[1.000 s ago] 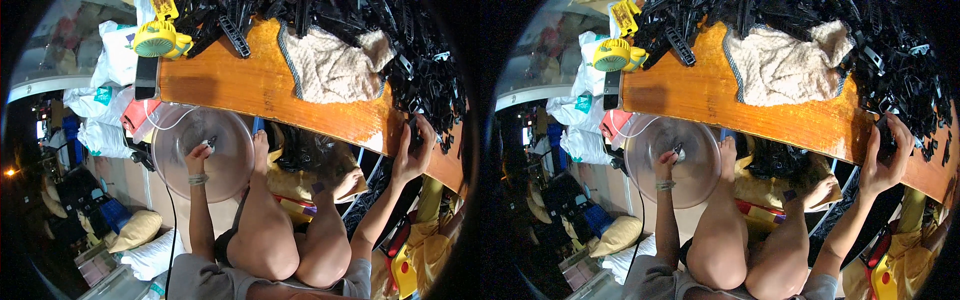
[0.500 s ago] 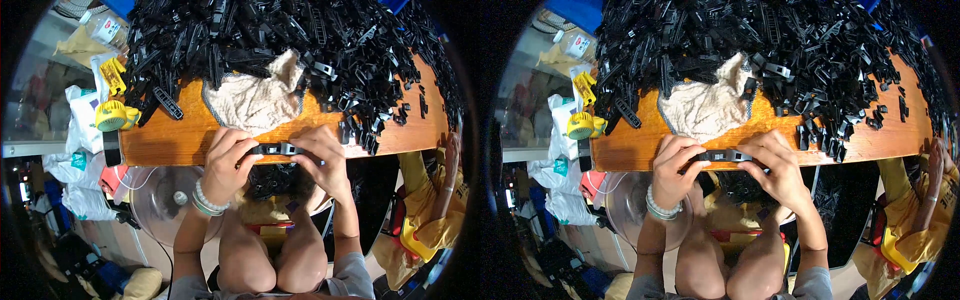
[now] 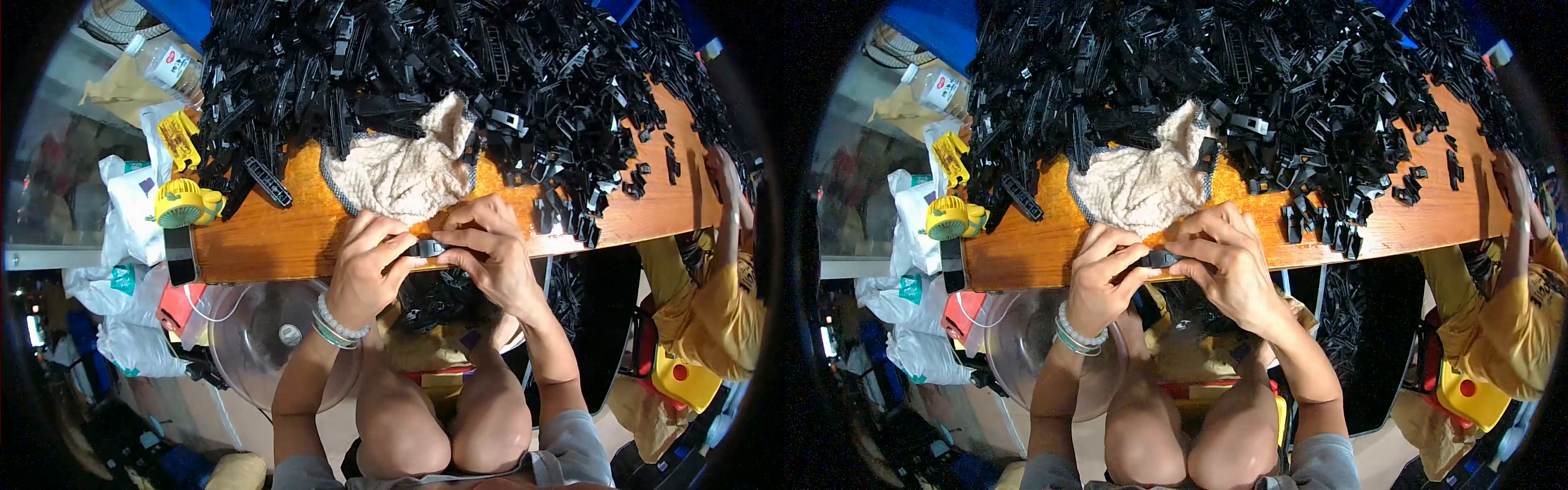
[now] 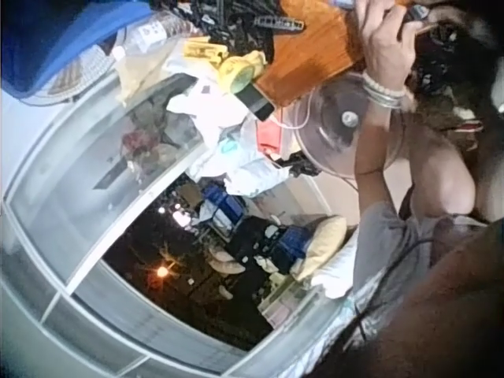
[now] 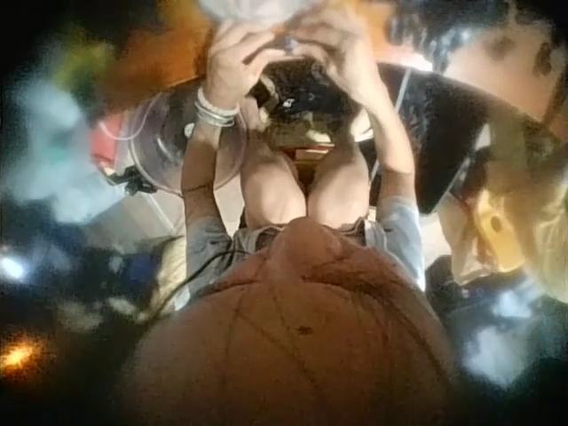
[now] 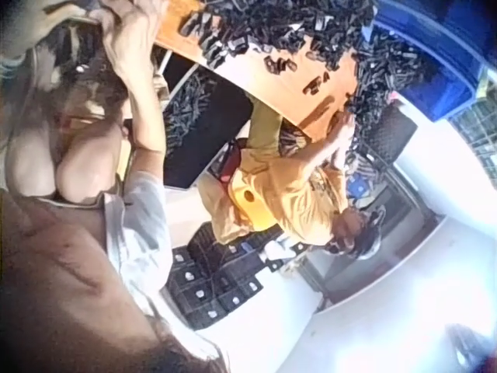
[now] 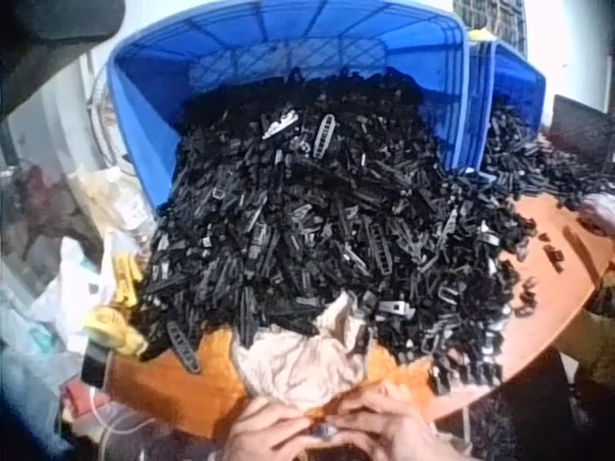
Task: The person assembles plastic components by hand, taking small black parts from the table, fitting and snapping them together, and placing the assembled pieces aside.
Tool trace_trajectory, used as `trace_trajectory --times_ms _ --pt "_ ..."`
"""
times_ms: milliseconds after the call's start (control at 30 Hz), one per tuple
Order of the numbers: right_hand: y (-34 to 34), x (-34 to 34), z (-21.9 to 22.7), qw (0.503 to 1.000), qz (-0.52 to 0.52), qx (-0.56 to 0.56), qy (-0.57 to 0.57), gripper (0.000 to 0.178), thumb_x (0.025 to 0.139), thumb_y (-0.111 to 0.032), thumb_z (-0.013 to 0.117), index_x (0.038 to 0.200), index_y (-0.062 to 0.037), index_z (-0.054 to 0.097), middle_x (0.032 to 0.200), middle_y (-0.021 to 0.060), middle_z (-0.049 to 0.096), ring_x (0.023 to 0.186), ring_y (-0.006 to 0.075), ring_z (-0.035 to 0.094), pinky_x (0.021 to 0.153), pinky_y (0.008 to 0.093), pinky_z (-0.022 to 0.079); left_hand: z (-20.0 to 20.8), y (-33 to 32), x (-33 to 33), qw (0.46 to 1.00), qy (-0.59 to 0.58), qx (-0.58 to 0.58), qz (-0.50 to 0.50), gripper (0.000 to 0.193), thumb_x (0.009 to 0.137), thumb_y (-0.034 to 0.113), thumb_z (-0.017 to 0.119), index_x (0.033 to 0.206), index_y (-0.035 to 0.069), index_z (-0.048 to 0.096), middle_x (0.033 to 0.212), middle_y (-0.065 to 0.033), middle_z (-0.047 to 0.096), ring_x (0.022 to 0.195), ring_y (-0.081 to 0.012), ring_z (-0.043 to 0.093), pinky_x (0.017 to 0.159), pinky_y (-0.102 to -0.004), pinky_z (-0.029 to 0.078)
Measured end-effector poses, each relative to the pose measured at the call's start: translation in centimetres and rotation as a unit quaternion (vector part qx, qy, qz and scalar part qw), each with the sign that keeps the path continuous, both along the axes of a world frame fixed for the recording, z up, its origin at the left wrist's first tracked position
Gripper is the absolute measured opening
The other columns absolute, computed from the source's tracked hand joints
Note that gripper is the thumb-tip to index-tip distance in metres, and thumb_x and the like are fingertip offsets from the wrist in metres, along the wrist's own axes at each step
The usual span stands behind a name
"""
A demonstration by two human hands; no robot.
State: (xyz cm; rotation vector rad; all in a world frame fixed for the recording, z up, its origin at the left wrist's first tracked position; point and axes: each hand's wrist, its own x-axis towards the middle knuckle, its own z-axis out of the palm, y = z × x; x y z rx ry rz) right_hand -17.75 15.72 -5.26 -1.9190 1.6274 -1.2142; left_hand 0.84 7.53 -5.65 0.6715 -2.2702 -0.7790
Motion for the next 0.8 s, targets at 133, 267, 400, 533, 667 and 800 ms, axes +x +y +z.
trace_trajectory --times_ms 133,267,400,533,667,800 --pt "1.1 0.5 -1.1 1.000 -0.003 -0.023 0.008 0.026 0.075 -0.009 0.073 0.099 -0.0018 0.071 0.095 0.0091 0.062 0.091 0.0267 0.055 0.079 0.0374 0.043 0.6 -1.4 0.8 0.997 -0.003 0.045 -0.065 0.043 0.062 0.023 0.087 0.091 -0.001 0.066 0.095 -0.0101 0.061 0.092 -0.0273 0.057 0.082 -0.0356 0.047" --pt "3.3 1.1 -0.1 0.999 0.038 0.022 0.012 0.037 0.078 -0.005 0.070 0.113 0.0004 0.064 0.104 0.0118 0.061 0.095 0.0289 0.057 0.084 0.0374 0.046 1.8 -3.0 1.9 0.995 -0.082 0.060 -0.022 0.043 0.068 0.026 0.085 0.096 -0.002 0.067 0.099 -0.0101 0.061 0.098 -0.0253 0.057 0.087 -0.0353 0.047" --pt "4.5 -2.1 0.1 0.925 -0.331 -0.071 0.171 0.019 0.077 -0.005 0.071 0.095 -0.0069 0.064 0.097 0.0090 0.059 0.087 0.0274 0.054 0.075 0.0383 0.039 2.6 -5.5 2.1 0.992 -0.080 0.046 -0.087 0.031 0.075 0.022 0.079 0.094 -0.001 0.068 0.096 -0.0090 0.062 0.090 -0.0233 0.059 0.081 -0.0354 0.049" --pt "4.2 -3.6 -1.2 0.860 -0.420 -0.036 0.287 0.021 0.076 -0.010 0.073 0.095 -0.0089 0.062 0.106 0.0074 0.057 0.101 0.0271 0.051 0.086 0.0392 0.034 2.9 -7.7 0.7 0.988 -0.066 -0.020 0.139 0.023 0.079 0.020 0.075 0.089 0.001 0.068 0.081 -0.0085 0.061 0.068 -0.0249 0.060 0.064 -0.0373 0.048" --pt "3.2 -2.9 -1.7 0.867 -0.400 -0.053 0.293 0.024 0.075 -0.010 0.074 0.096 -0.0100 0.061 0.108 0.0078 0.057 0.103 0.0269 0.051 0.088 0.0401 0.033 2.5 -9.5 -0.8 0.944 -0.124 -0.106 0.286 0.022 0.078 0.022 0.075 0.079 0.002 0.064 0.081 -0.0105 0.060 0.070 -0.0277 0.061 0.061 -0.0374 0.047" --pt "3.0 -3.5 -2.2 0.876 -0.423 -0.048 0.227 0.025 0.075 -0.011 0.074 0.097 -0.0104 0.061 0.105 0.0068 0.059 0.100 0.0257 0.052 0.087 0.0398 0.033 1.7 -8.5 -1.7 0.929 -0.116 -0.203 0.286 0.015 0.076 0.010 0.073 0.077 0.002 0.061 0.075 -0.0094 0.056 0.065 -0.0256 0.057 0.058 -0.0366 0.045"
